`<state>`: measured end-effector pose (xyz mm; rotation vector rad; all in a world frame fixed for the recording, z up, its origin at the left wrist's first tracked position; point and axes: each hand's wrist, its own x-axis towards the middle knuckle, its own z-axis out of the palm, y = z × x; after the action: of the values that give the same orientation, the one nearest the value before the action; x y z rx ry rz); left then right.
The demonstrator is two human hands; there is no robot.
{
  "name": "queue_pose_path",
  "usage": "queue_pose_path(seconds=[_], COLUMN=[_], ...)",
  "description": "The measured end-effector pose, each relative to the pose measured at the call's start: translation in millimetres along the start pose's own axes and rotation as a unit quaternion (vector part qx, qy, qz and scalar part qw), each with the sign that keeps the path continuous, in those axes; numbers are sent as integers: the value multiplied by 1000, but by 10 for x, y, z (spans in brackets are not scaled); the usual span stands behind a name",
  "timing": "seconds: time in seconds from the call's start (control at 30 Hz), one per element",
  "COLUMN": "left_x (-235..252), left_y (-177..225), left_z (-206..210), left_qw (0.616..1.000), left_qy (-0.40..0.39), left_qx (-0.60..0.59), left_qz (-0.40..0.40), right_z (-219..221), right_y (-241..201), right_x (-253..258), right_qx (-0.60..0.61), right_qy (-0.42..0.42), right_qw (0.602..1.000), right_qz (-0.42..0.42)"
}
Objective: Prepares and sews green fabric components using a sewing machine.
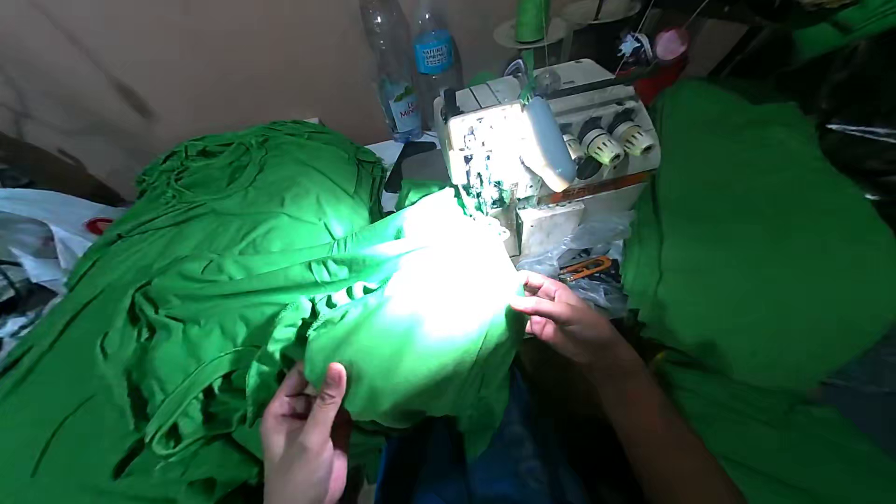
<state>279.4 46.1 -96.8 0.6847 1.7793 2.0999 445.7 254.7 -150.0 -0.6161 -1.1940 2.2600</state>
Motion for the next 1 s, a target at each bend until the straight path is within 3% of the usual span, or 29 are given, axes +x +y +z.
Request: queue_pose_path(seconds=[0.13,0.4,0.53,0.57,0.63,0.7,0.73,0.77,0.8,0.87,0.9,0.93,1.0], left_x=[147,200,184,170,109,29,-16,-59,-94,-38,50,115,53], left_y=[31,-4,7,29,118,179,169,167,153,-27,-114,-156,-204], left_z=[-46,-68,-26,-8,40,85,88,111,143,128,78,53,77], left_qw=[997,997,998,999,991,947,933,940,967,998,983,963,942], left_qy=[7,19,15,8,-17,-39,-54,-48,-23,28,30,26,-23], left_qx=[15,38,39,27,-48,-138,-152,-129,-73,39,96,139,189], left_qz=[79,65,45,15,-123,-286,-322,-311,-241,30,154,229,277], right_z=[30,47,43,51,68,78,84,93,98,106,100,81,-18], right_y=[64,199,222,224,239,269,269,254,236,189,165,141,102], right_x=[25,-14,-22,-24,-31,-46,-59,-75,-93,-135,-153,-167,-194], right_qx=[23,-99,-183,-195,-204,-204,-205,-209,-210,-209,-214,-228,-265], right_qy=[6,114,108,108,115,126,131,135,137,144,145,147,156], right_qw=[1000,983,960,956,951,948,946,945,945,947,945,940,921], right_qz=[-6,-104,-180,-192,-204,-210,-212,-212,-208,-197,-199,-208,-238])
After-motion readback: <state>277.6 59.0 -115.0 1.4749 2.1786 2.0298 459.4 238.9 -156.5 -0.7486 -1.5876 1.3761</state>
